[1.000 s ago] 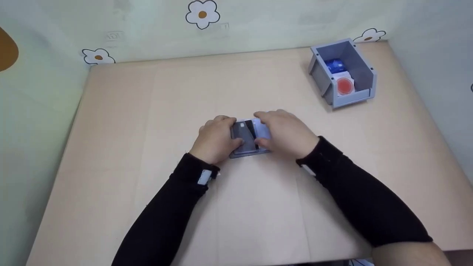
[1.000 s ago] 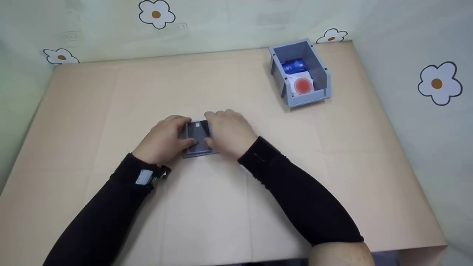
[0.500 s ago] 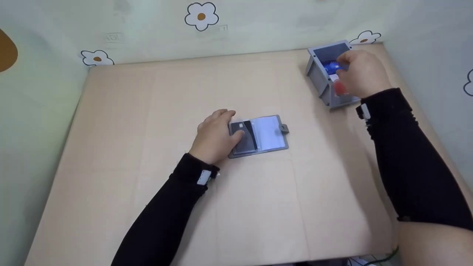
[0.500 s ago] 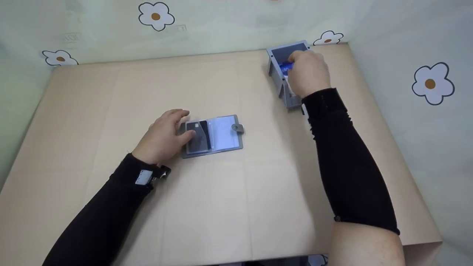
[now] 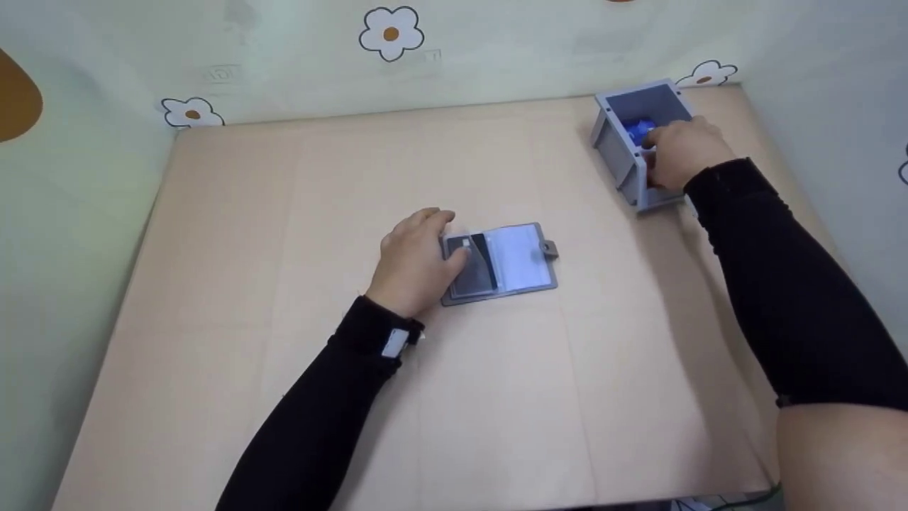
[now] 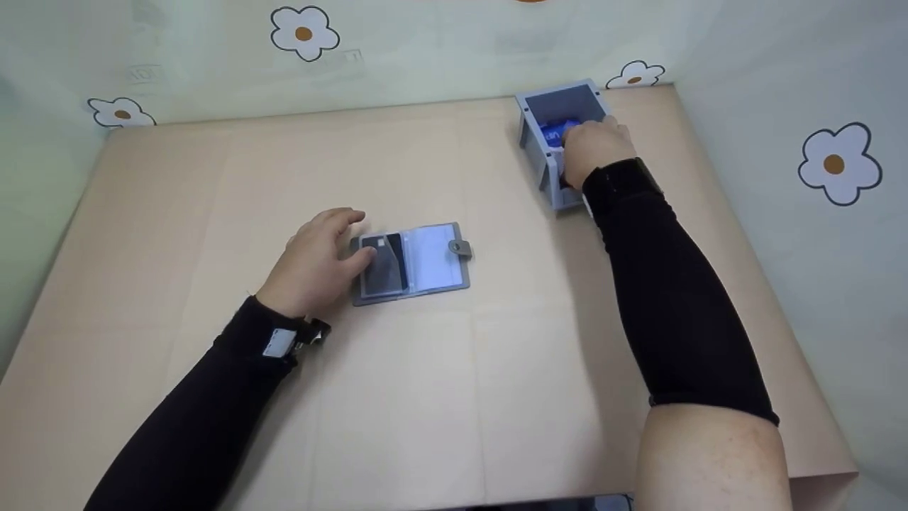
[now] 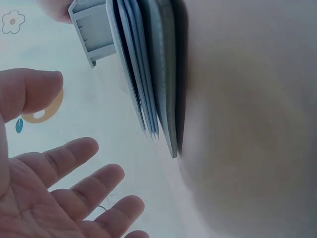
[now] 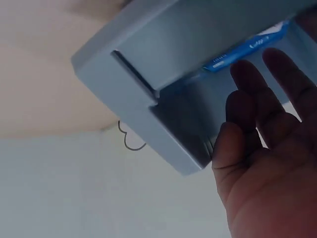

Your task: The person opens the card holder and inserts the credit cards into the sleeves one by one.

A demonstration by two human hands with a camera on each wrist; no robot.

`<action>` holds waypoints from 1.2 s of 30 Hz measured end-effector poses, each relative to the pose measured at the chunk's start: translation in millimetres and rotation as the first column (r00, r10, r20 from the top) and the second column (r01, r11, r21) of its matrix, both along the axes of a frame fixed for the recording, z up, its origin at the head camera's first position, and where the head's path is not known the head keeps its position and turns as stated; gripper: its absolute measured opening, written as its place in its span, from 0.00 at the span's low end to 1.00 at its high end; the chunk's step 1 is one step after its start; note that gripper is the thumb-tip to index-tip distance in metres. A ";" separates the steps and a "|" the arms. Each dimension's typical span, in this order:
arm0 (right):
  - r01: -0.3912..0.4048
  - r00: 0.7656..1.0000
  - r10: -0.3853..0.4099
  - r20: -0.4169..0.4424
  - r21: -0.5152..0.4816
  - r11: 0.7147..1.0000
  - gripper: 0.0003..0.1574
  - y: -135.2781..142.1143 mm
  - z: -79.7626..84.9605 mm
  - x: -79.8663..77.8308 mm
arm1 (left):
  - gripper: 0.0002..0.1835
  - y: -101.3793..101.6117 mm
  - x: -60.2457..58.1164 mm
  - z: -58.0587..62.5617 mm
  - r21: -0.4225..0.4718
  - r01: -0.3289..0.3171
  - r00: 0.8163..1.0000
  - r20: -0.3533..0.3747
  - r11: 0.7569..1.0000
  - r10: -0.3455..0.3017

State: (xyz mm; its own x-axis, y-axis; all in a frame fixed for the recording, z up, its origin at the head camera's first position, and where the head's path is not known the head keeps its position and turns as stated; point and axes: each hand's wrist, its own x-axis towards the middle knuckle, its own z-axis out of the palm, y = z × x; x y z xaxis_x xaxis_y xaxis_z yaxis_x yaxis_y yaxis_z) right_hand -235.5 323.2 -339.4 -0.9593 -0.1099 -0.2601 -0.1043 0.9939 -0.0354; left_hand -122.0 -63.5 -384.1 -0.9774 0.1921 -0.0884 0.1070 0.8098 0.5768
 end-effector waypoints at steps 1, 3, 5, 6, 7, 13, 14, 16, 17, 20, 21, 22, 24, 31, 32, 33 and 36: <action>-0.009 1.000 0.009 -0.001 0.017 1.000 0.31 -0.4 -1.6 -0.6 | 0.33 0.2 0.0 -0.3 -0.001 0.000 1.000 -0.001 1.000 0.000; -0.031 0.999 0.031 -0.006 0.043 0.999 0.29 -0.9 -4.6 -1.8 | 0.33 0.6 0.2 -0.9 -0.004 0.001 1.000 -0.003 1.000 -0.001; -0.043 0.999 0.043 -0.009 0.055 0.998 0.28 -1.0 -7.3 -2.8 | 0.33 1.0 0.2 -1.1 -0.004 0.004 1.000 -0.006 1.000 -0.004; -0.049 0.999 0.049 -0.010 0.064 0.997 0.27 -0.8 -8.4 -3.4 | 0.33 1.2 0.4 -1.0 -0.007 0.006 1.000 -0.007 1.000 -0.006; -0.053 0.998 0.054 -0.012 0.071 0.996 0.25 -0.5 -9.5 -3.9 | 0.33 1.2 0.5 -1.0 -0.009 0.010 1.000 -0.008 1.000 -0.010; -0.055 0.998 0.057 -0.018 0.092 0.994 0.25 -1.1 -11.8 -5.1 | 0.34 1.3 1.5 -0.7 -0.012 0.022 1.000 -0.001 1.000 -0.022; -0.054 0.998 0.056 -0.019 0.090 0.995 0.25 -1.4 -11.7 -5.0 | 0.34 1.2 1.7 -0.8 -0.011 0.022 1.000 0.000 1.000 -0.022; -0.055 0.998 0.057 -0.020 0.086 0.995 0.26 -1.8 -11.6 -4.8 | 0.33 1.2 1.8 -1.1 -0.010 0.021 1.000 0.000 1.000 -0.021; -0.055 0.998 0.056 -0.020 0.082 0.995 0.26 -2.0 -11.6 -4.8 | 0.33 1.1 1.8 -1.2 -0.010 0.020 1.000 0.002 1.000 -0.019; -0.049 0.999 0.051 -0.017 0.069 0.996 0.26 -2.8 -11.3 -5.1 | 0.33 1.0 1.6 -1.7 -0.010 0.016 1.000 0.005 1.000 -0.016; -0.046 0.999 0.047 -0.016 0.064 0.997 0.26 -2.9 -11.2 -5.4 | 0.33 1.1 1.4 -1.9 -0.009 0.015 1.000 0.006 1.000 -0.015; -0.043 0.999 0.044 -0.013 0.063 0.997 0.26 -3.0 -11.2 -5.8 | 0.33 1.1 1.2 -2.0 -0.009 0.014 1.000 0.006 1.000 -0.014; -0.044 0.999 0.045 -0.011 0.069 0.997 0.27 -3.2 -11.3 -6.9 | 0.33 1.1 1.0 -2.2 -0.011 0.011 1.000 0.006 1.000 -0.011; -0.068 0.998 0.068 0.001 0.093 0.993 0.28 -4.1 -12.3 -10.4 | 0.33 1.4 0.5 -3.2 -0.019 0.007 1.000 0.012 1.000 -0.006; -0.068 0.998 0.069 0.002 0.093 0.993 0.29 -4.0 -12.6 -10.8 | 0.33 1.5 0.5 -3.3 -0.021 0.007 1.000 0.013 1.000 -0.007; -0.066 0.998 0.066 0.003 0.090 0.994 0.30 -4.2 -12.5 -10.8 | 0.33 1.4 0.4 -3.4 -0.023 0.008 1.000 0.013 1.000 -0.007; -0.052 0.999 0.052 -0.002 0.080 0.995 0.31 -4.3 -12.8 -11.1 | 0.33 1.2 0.4 -3.8 -0.025 0.010 1.000 0.009 1.000 -0.010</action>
State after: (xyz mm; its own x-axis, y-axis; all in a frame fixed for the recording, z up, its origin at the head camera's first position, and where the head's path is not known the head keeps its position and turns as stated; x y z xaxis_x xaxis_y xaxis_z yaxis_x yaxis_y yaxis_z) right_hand -246.6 318.8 -352.2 -0.9538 -0.1389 -0.2664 -0.1562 0.9867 0.0449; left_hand -121.6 -62.3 -388.0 -0.9747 0.1993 -0.1016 0.1102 0.8232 0.5570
